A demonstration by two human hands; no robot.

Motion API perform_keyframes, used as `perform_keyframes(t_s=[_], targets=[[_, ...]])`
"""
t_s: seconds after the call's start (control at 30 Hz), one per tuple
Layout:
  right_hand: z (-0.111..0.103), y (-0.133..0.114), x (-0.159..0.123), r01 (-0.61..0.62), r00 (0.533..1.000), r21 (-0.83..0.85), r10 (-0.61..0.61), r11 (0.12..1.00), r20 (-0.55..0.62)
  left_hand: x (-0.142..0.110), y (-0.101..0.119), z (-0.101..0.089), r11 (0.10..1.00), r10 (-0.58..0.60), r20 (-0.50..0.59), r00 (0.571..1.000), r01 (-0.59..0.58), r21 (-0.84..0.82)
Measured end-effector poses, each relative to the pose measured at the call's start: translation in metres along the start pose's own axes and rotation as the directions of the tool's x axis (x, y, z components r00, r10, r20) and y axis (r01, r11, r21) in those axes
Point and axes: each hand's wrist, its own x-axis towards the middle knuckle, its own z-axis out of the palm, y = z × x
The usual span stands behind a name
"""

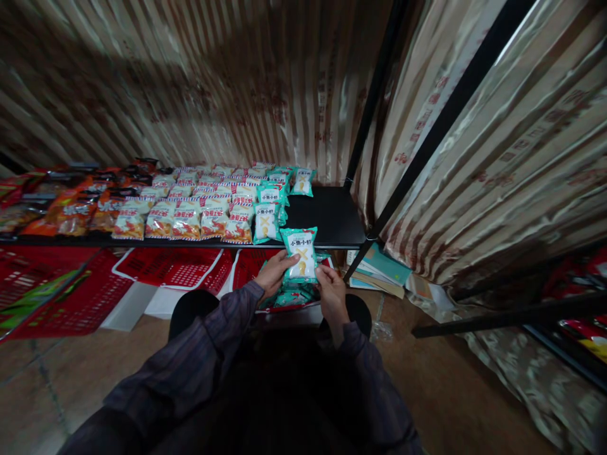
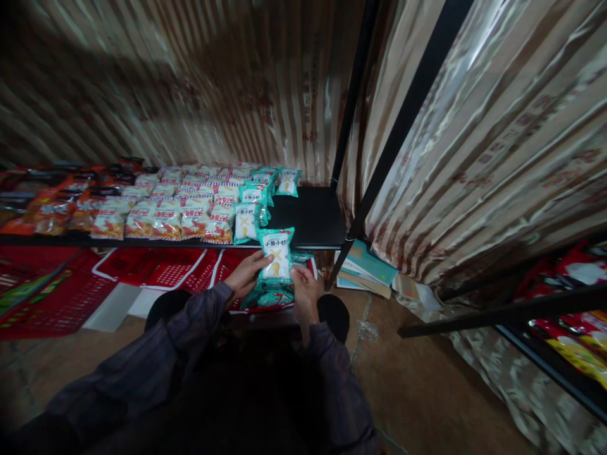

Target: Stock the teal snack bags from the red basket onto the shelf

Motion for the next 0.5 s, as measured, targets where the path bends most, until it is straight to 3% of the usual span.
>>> perform_keyframes(t_s=[0.2, 0.5], targets=[[-0.003, 0.002, 0.008, 0.042, 0.998, 0.017, -0.041, 0.999, -0.053, -0.001, 0.0, 0.007, 1.0, -0.019, 0.017, 1.0, 0.019, 0.001], [-0.004, -0.003, 0.021, 0.136, 0.982, 0.054, -0.127, 0.989, -0.142, -0.001, -0.011, 0.004, 0.99, -0.068, -0.112, 0.991, 0.081, 0.114]])
